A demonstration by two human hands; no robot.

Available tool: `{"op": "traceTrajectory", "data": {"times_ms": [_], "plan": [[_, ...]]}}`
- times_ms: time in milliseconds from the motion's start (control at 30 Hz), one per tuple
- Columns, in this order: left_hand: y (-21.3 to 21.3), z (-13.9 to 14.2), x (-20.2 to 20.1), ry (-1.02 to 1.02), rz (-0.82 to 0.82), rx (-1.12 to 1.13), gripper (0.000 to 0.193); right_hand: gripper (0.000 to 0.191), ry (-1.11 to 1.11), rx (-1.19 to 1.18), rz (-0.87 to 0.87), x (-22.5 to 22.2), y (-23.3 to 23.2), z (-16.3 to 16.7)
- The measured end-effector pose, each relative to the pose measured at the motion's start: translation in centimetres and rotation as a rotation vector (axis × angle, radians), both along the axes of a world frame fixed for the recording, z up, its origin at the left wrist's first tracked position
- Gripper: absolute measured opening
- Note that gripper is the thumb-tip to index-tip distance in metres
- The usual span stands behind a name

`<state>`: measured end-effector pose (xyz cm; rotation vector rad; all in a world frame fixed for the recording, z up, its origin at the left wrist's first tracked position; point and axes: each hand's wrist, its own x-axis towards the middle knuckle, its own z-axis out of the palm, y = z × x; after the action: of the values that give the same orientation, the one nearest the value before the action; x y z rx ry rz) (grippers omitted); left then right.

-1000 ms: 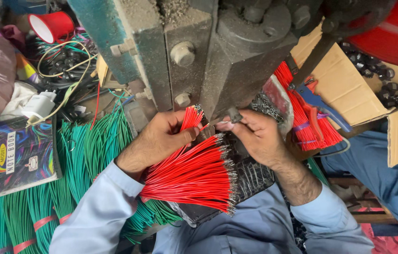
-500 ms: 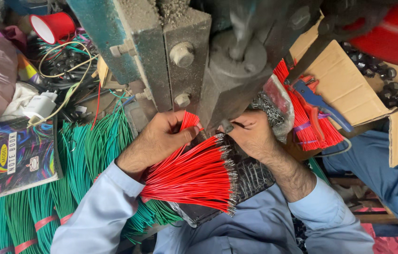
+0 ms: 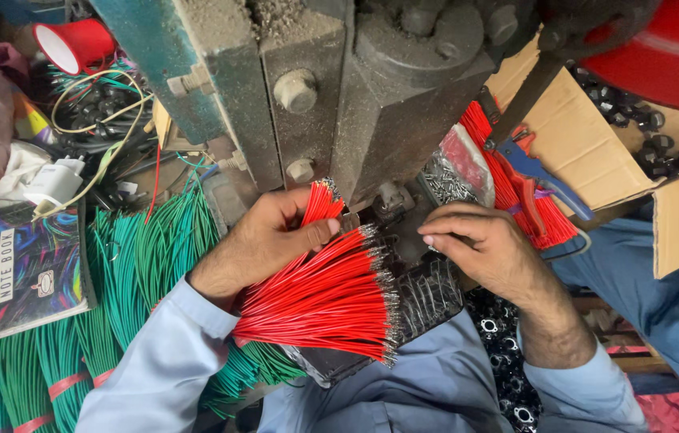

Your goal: The person sits at a bench-mounted crimping press and attaches metal terminal connectors to the ends of red insulated wires. They hold a bundle of finished wires in one hand, feed a stripped wire end and a connector into the press die, operate the press to crimp the terminal, and add the finished wire to the bundle, repeating the cycle.

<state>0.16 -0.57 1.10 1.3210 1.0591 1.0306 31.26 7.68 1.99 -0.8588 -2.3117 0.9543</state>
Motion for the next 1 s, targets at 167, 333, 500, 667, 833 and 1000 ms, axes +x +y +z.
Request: {"op": "traceTrajectory", "data": {"times_ms": [167,333,500,667,833,1000], "plan": [[0.3,-0.1,-0.2,-0.035,-0.011,0.072,0.013,0.013,-0.1,0.311,0.032,0.2,-0.1,-0.4],[0.4,-0.3,-0.3,-0.005,0.022,0.043,0.013,0.008,0.063,0.028,-0.039,-2.2,0.0,-1.6],[0.5,-0.1,-0.2,-0.002,0.0,0.057,0.011,0.013,0.378,-0.207,0.034,-5.5,0.5,-2.6],[0.4,0.2,0.0,0.032,0.014,0.067,0.01,0.006,0.354,-0.172,-0.016,-7.1,0.9,-4.3],[0.4,0.3,-0.1,0.049,0.002,0.078,0.011,0.009,0.36,-0.226,-0.031,-7.5,1.8,-5.2],[0.5,0.0,-0.1,0.044,0.0,0.081,0.011,0.006,0.376,-0.22,0.013,-7.6,2.4,-4.9]]}}
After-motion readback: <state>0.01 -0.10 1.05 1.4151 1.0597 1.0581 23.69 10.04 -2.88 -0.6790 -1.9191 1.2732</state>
